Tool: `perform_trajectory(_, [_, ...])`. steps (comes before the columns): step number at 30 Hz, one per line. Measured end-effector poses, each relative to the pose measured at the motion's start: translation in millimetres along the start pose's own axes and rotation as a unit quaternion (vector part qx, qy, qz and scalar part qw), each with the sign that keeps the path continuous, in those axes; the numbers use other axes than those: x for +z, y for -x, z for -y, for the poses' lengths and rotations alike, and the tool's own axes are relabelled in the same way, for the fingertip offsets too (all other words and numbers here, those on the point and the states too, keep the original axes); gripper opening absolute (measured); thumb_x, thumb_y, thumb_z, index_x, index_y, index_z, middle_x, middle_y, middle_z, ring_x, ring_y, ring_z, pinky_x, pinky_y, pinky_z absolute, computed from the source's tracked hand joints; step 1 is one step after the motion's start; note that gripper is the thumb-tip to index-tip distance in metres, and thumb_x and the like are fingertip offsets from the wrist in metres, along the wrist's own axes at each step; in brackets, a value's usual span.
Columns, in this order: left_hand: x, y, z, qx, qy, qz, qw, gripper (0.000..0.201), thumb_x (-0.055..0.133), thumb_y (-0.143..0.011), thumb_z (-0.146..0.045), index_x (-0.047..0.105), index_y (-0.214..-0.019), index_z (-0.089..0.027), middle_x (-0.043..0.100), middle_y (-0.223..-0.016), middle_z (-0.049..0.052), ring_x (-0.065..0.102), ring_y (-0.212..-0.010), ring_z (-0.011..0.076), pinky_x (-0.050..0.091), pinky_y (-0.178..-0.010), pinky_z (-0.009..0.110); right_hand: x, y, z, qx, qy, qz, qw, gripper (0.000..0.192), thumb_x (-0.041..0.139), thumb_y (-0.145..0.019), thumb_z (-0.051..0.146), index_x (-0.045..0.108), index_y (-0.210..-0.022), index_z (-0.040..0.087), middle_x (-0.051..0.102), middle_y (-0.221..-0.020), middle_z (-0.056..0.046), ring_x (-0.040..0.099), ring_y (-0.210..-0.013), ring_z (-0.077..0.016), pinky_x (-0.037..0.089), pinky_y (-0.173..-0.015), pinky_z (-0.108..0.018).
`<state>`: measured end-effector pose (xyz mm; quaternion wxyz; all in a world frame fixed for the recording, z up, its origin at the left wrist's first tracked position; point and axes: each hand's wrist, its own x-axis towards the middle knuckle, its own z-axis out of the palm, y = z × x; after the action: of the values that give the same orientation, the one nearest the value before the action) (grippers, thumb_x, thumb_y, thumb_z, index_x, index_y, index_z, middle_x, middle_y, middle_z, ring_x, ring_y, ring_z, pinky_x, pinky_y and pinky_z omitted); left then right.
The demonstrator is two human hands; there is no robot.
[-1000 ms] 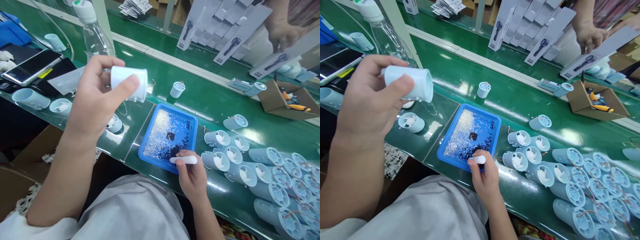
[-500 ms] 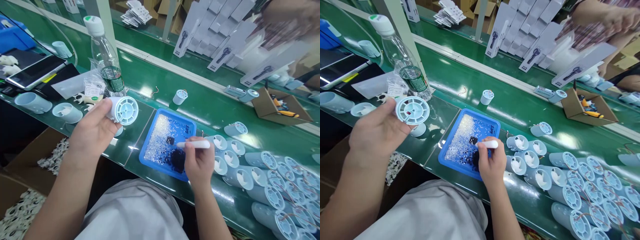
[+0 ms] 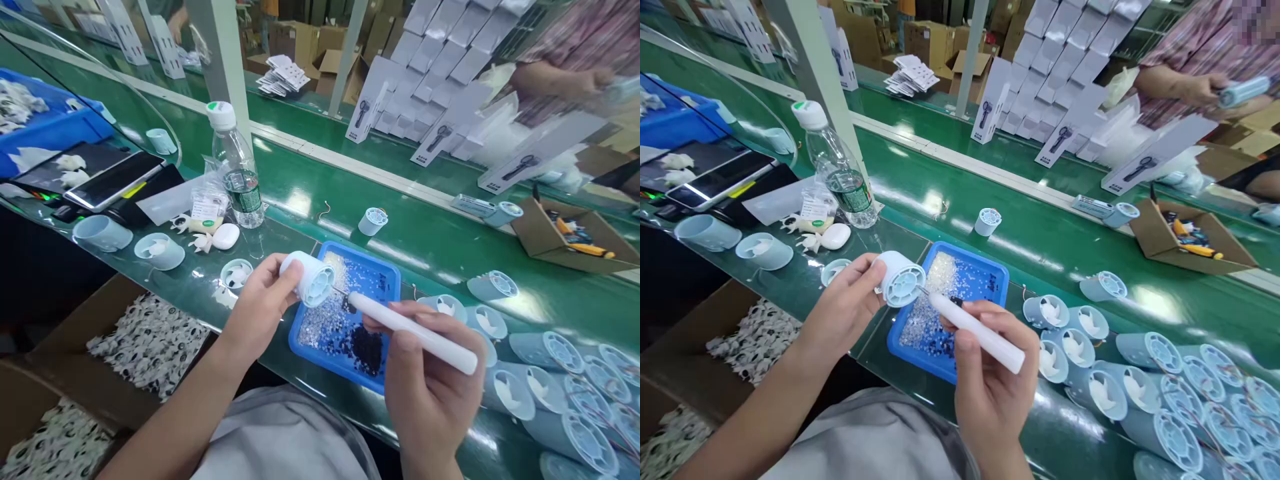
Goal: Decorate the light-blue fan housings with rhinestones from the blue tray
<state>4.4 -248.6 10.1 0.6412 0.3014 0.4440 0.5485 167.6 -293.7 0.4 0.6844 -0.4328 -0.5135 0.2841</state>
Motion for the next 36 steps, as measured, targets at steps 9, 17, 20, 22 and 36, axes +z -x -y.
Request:
perform_trajectory(9, [6.2, 8.8, 1.4, -0.006, -0.004, 0.015, 1.0, 0.021, 0.066, -0.082, -0.036, 0.056, -0.083, -0.018, 0.057, -0.079, -0.003, 0.054, -0.074, 0.0067, 0.047, -0.069, 0.019, 1.1, 5.3, -3.7, 0.026, -0.033, 0.017, 0.999, 0.019, 0.06, -0.087, 0.011, 0.057, -0.101, 0.023, 0.063, -0.101, -0.005, 0.068, -0.092, -0.0195, 0.064, -0.068, -0.033])
perform_trajectory(17, [0.8, 3.2, 0.1, 0.022, -0.014, -0.035, 0.999, 0.02, 0.068, -0.081, -0.036, 0.059, -0.083, -0.018, 0.06, -0.079, -0.002, 0.057, -0.075, 0.0093, 0.05, -0.071, 0.022, -10.0, 1.8, -11.8, 0.026, -0.069, -0.038, 0.997, 0.015, 0.059, -0.089, 0.016, 0.056, -0.101, 0.024, 0.06, -0.101, -0.003, 0.067, -0.078, -0.0146, 0.06, -0.07, -0.034])
perform_trajectory(20, [-8.9, -1.0, -3.3, 0.035, -0.012, -0.076, 0.996, 0.019, 0.07, -0.079, -0.035, 0.061, -0.083, -0.019, 0.061, -0.08, -0.001, 0.058, -0.073, 0.0096, 0.05, -0.067, 0.021, -23.5, -6.7, -29.2, 0.043, -0.004, -0.071, 0.997, 0.011, 0.062, -0.088, 0.024, 0.056, -0.097, 0.022, 0.06, -0.097, -0.003, 0.066, -0.071, -0.0134, 0.059, -0.069, -0.033])
perform_trajectory(22, [-14.9, -3.3, -5.2, 0.047, -0.006, -0.095, 0.994, 0.017, 0.07, -0.078, -0.033, 0.062, -0.081, -0.019, 0.061, -0.08, -0.001, 0.058, -0.071, 0.0098, 0.049, -0.064, 0.02, -30.5, -11.1, -43.3, 0.067, 0.058, -0.059, 0.994, 0.013, 0.061, -0.088, 0.031, 0.057, -0.095, 0.021, 0.062, -0.092, -0.003, 0.065, -0.064, -0.013, 0.057, -0.062, -0.031])
perform_trajectory(36, [-29.3, -7.8, -5.7, 0.048, -0.017, -0.105, 0.993, 0.014, 0.07, -0.079, -0.032, 0.062, -0.081, -0.019, 0.062, -0.082, -0.001, 0.059, -0.075, 0.0109, 0.051, -0.065, 0.022, -20.4, -15.9, -79.2, 0.14, 0.163, 0.082, 0.973, 0.021, 0.055, -0.09, 0.041, 0.056, -0.098, 0.022, 0.066, -0.091, -0.005, 0.065, -0.07, -0.0174, 0.053, -0.066, -0.035])
